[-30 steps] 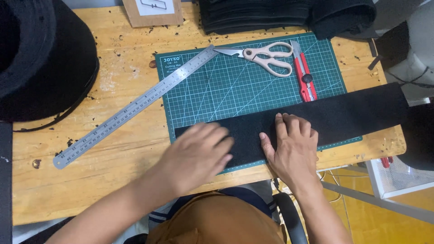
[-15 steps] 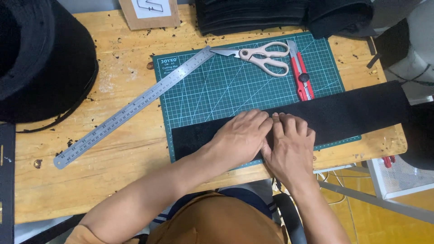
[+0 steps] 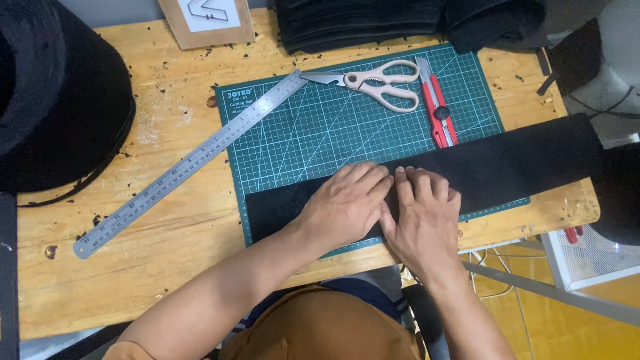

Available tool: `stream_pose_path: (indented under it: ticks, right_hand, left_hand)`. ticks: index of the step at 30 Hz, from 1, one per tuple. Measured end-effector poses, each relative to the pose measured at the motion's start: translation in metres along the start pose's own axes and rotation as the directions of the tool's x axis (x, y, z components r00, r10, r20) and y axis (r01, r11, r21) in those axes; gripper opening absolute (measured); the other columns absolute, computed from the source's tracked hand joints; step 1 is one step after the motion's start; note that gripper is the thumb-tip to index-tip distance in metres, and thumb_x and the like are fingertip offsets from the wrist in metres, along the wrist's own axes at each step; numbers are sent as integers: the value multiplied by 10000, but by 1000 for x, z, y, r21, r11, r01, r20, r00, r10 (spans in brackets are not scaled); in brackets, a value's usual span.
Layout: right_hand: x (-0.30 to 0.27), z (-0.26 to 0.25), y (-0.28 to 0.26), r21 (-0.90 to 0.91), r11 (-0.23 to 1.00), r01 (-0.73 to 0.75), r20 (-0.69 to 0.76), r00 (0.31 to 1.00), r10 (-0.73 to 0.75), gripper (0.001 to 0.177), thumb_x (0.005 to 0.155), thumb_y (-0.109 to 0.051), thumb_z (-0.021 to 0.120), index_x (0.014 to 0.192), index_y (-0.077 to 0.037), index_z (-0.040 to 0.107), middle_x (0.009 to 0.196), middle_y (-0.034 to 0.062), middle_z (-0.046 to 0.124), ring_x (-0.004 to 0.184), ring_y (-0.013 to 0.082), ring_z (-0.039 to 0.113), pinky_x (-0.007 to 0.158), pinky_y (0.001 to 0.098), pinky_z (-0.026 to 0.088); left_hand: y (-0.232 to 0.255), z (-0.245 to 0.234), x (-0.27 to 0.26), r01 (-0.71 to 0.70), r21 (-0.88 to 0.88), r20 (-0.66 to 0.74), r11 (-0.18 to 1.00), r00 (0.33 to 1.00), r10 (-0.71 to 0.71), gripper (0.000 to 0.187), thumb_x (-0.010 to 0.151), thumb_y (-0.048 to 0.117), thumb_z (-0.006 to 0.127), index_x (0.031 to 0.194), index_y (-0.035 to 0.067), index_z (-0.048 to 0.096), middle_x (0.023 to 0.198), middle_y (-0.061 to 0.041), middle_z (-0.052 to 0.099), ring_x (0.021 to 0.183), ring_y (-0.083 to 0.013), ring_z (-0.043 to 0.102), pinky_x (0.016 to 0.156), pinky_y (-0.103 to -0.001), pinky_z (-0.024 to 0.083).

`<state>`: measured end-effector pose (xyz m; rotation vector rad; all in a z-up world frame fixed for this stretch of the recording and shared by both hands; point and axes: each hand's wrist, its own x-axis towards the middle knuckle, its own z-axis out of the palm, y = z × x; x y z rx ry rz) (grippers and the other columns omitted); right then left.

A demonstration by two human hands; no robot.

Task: The person unrolls a black fabric roll on a green cutting mat, aligns a metal ruler along the material, and uses a red utility knife to cut a straight strip. The person handles the fabric and ruler to ensure a precise cut.

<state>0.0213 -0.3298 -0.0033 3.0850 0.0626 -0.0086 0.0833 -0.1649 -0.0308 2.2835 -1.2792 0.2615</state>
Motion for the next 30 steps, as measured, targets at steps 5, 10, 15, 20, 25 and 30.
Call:
stream_pose_path:
  ticks: [5, 10, 15, 20, 25, 30]
  right_hand:
    - [-1, 0, 1, 6, 1000, -5, 6, 1000, 5, 644, 1002, -535, 381, 1459, -139, 603, 1303, 95, 585, 1226, 275, 469, 930, 442, 392]
    - [-1, 1, 4, 32, 999, 4, -29, 1000, -3, 582, 1043, -469, 362, 1457, -143, 608, 1283, 90, 588, 1212, 272, 474, 912, 431, 391]
    - [-3, 3, 6, 98, 995, 5, -40, 999, -1, 544, 1051, -406, 348, 1443, -139, 614, 1274, 89, 585, 1229, 275, 467, 914, 428, 397]
    - [-4, 3, 12, 162, 987, 23, -71, 997, -12, 484, 1026, -307, 407, 1416, -139, 639, 1275, 76, 582, 1219, 271, 465, 930, 414, 399]
    - [-6, 2, 14, 208, 977, 44, -98, 995, -23, 456, 1005, -229, 438, 1393, -123, 652, 1284, 87, 595, 1233, 286, 484, 935, 421, 411]
    - [-7, 5, 19, 290, 954, 69, -136, 990, -30, 467, 970, -136, 460, 1389, -114, 663, 1302, 107, 614, 1264, 315, 506, 951, 438, 422]
  left_hand:
    - [1, 0, 0, 2, 9, -10, 1000, 1000, -2, 414, 1016, 195, 379, 1275, 14, 645, 1169, -144, 619, 1235, -291, 574, 1050, -435, 465]
    - [3, -2, 1, -8, 35, -34, 999, 999, 10, 403, 1003, 189, 382, 1223, 9, 667, 1178, -147, 628, 1239, -286, 565, 1047, -418, 458]
    - [2, -2, 2, -14, 21, -40, 1000, 999, 15, 400, 1020, 220, 388, 1202, 23, 685, 1217, -148, 645, 1253, -278, 567, 1027, -422, 454]
    - [-1, 3, 2, 0, -7, -30, 1000, 1000, 0, 425, 1014, 278, 418, 1265, 45, 671, 1206, -145, 652, 1241, -293, 568, 1031, -430, 454]
    - [-1, 3, 1, 3, -18, -26, 1000, 1000, -4, 454, 1015, 281, 424, 1323, 42, 656, 1241, -154, 654, 1253, -306, 561, 1038, -437, 447]
    - [-1, 5, 0, 25, -21, -9, 999, 1000, -25, 475, 999, 315, 451, 1334, 46, 653, 1261, -161, 653, 1275, -313, 548, 1056, -440, 437]
